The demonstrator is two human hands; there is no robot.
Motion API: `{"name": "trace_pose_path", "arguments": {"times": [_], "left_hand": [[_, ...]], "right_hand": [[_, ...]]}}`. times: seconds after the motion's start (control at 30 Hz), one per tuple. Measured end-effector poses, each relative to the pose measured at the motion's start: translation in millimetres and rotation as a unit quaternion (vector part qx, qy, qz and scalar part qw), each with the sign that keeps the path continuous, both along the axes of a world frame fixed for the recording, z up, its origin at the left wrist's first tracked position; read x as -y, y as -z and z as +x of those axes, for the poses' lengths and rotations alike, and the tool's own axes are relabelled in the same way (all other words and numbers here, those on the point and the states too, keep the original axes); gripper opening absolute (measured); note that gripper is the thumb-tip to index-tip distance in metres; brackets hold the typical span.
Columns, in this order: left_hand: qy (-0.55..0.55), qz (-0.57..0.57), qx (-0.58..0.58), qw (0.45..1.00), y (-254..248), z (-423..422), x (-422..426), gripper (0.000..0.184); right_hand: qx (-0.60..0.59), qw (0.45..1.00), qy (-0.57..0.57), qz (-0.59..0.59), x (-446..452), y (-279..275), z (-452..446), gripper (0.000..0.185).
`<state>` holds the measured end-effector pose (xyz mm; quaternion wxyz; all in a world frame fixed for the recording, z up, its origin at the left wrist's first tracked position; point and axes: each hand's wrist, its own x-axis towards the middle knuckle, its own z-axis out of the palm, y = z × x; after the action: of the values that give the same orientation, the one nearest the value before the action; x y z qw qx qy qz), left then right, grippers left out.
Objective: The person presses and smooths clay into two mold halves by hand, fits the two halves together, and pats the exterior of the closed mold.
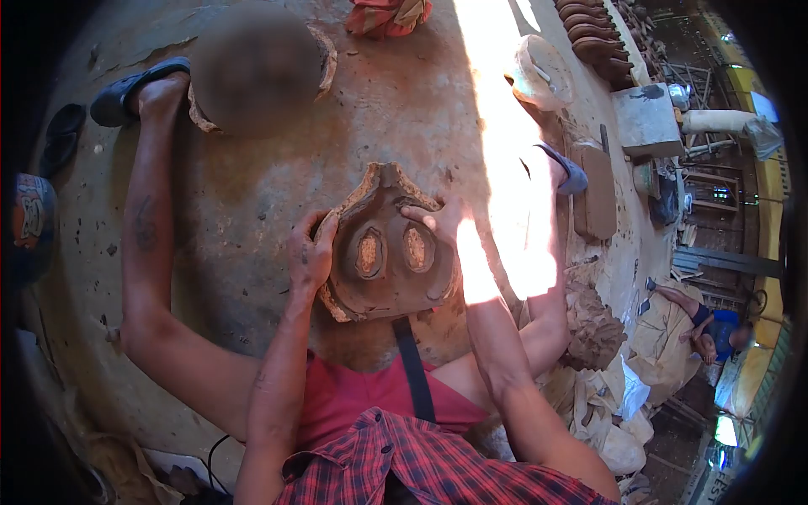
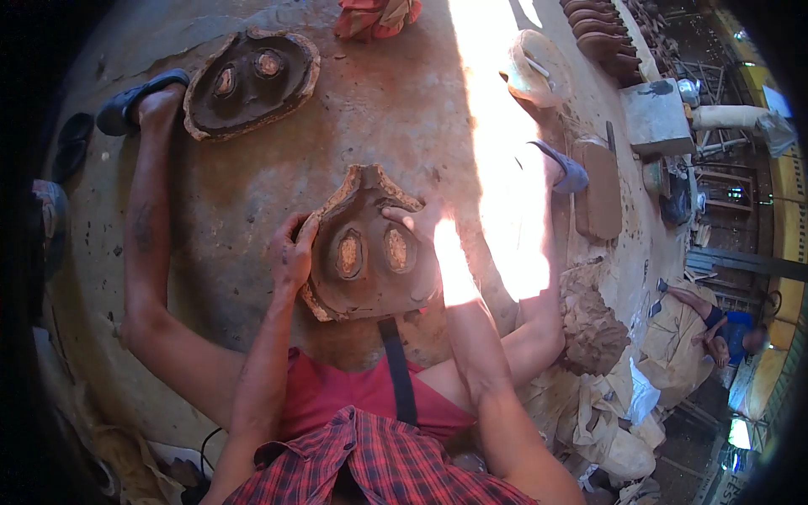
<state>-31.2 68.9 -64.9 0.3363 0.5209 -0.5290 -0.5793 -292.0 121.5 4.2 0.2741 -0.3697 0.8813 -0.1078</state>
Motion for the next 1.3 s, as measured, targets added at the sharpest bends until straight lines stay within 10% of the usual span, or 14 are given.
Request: {"name": "trace_pose_path", "arguments": {"times": [0.1,0.93,1.3], "left_hand": [[-0.006,0.001,0.013,1.000,-5.9,2.6,-0.7,0.031],[0.010,-0.001,0.000,1.000,1.4,1.5,-1.3,0.029],[0.032,0.004,-0.004,0.999,-6.2,0.9,2.4,0.029]], "right_hand": [[0.145,0.985,0.020,-0.095,-1.6,15.9,-2.8,0.061],[-0.144,0.983,0.090,-0.069,13.3,22.6,57.4,0.083],[-0.064,0.996,0.061,-0.026,2.2,-0.3,34.2,0.075]]}}
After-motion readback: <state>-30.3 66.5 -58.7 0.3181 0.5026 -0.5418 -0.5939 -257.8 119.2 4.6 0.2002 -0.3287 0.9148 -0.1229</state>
